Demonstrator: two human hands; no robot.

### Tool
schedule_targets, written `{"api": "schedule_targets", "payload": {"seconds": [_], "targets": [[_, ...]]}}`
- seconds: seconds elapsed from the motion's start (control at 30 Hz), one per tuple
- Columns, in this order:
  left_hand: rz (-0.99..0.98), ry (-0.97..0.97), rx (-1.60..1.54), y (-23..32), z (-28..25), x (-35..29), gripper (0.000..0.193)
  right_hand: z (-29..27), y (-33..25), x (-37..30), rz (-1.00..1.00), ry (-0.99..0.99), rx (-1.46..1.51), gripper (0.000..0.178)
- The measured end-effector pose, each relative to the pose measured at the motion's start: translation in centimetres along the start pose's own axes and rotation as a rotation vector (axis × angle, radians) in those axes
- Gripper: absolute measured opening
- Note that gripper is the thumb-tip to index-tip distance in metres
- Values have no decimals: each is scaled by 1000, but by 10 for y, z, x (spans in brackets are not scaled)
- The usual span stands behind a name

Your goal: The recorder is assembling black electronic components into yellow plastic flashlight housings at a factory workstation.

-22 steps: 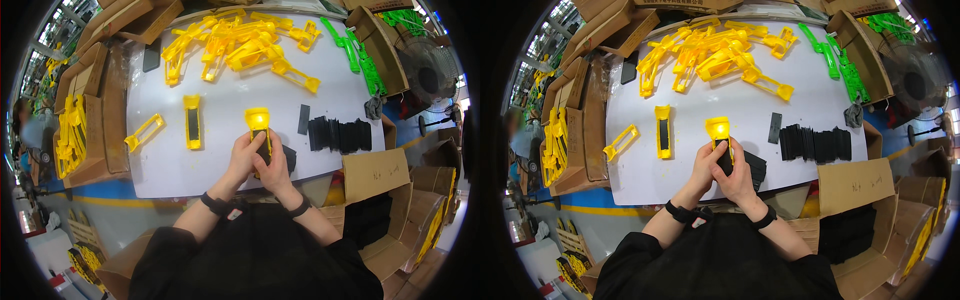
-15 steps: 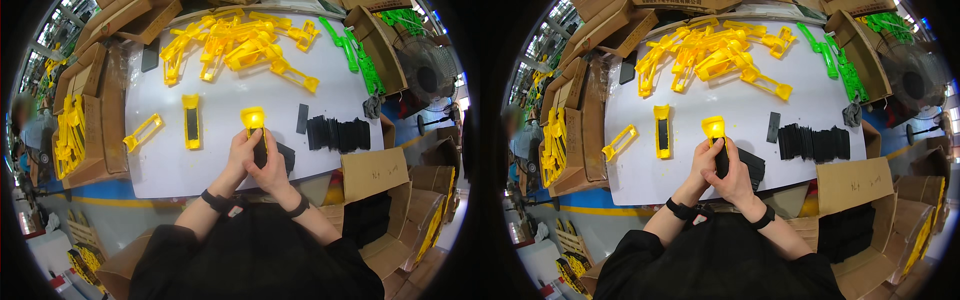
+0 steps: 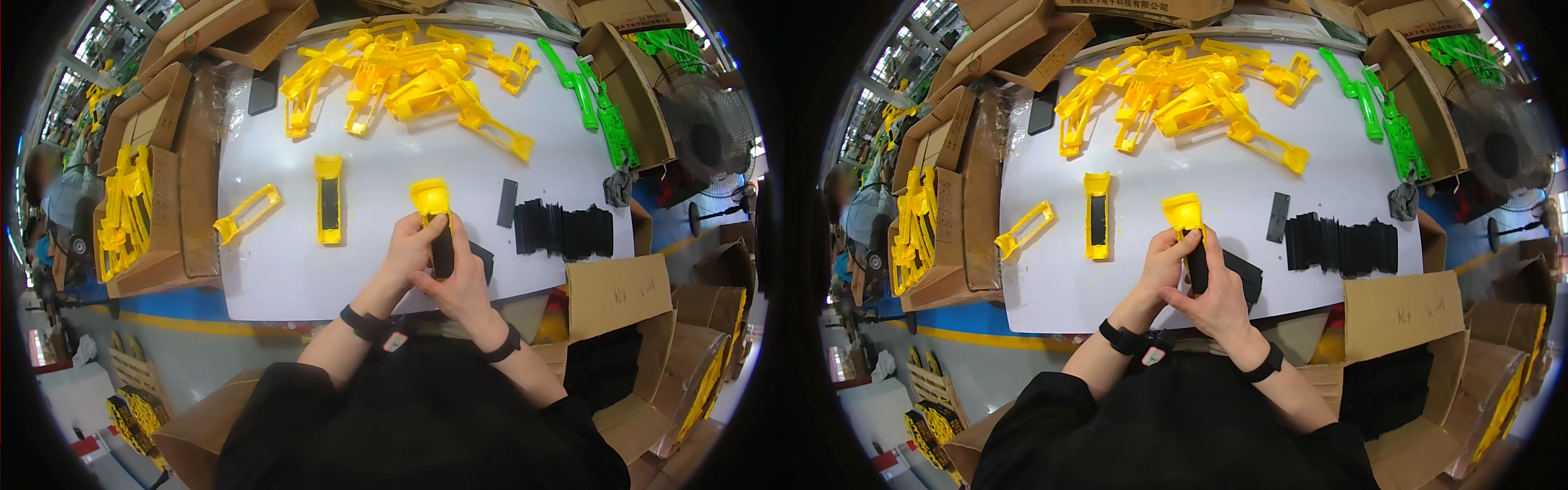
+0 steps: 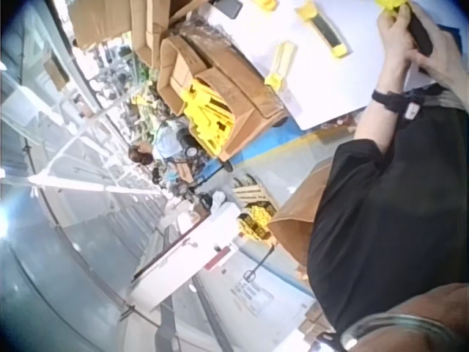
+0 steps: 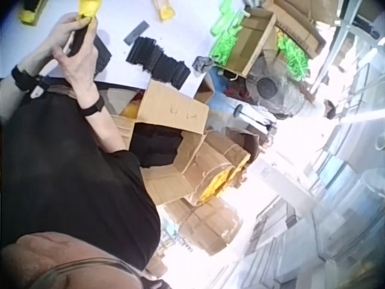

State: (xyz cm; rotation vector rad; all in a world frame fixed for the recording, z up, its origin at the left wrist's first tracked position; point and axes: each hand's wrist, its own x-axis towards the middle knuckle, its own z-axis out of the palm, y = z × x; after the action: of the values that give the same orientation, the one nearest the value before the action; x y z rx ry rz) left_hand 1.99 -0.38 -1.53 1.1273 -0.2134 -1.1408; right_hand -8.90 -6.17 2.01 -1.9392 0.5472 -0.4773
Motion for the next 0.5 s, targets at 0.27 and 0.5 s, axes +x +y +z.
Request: {"api": "schedule_targets", "payload": {"seconds": [0.27,0.5], "targets": [[346,212,329,18,-1,-4,17,5,14,0,258,-177,769,31],[393,327,169,15,-2,-14,17,12,20,4,300,-270,477,10]]}}
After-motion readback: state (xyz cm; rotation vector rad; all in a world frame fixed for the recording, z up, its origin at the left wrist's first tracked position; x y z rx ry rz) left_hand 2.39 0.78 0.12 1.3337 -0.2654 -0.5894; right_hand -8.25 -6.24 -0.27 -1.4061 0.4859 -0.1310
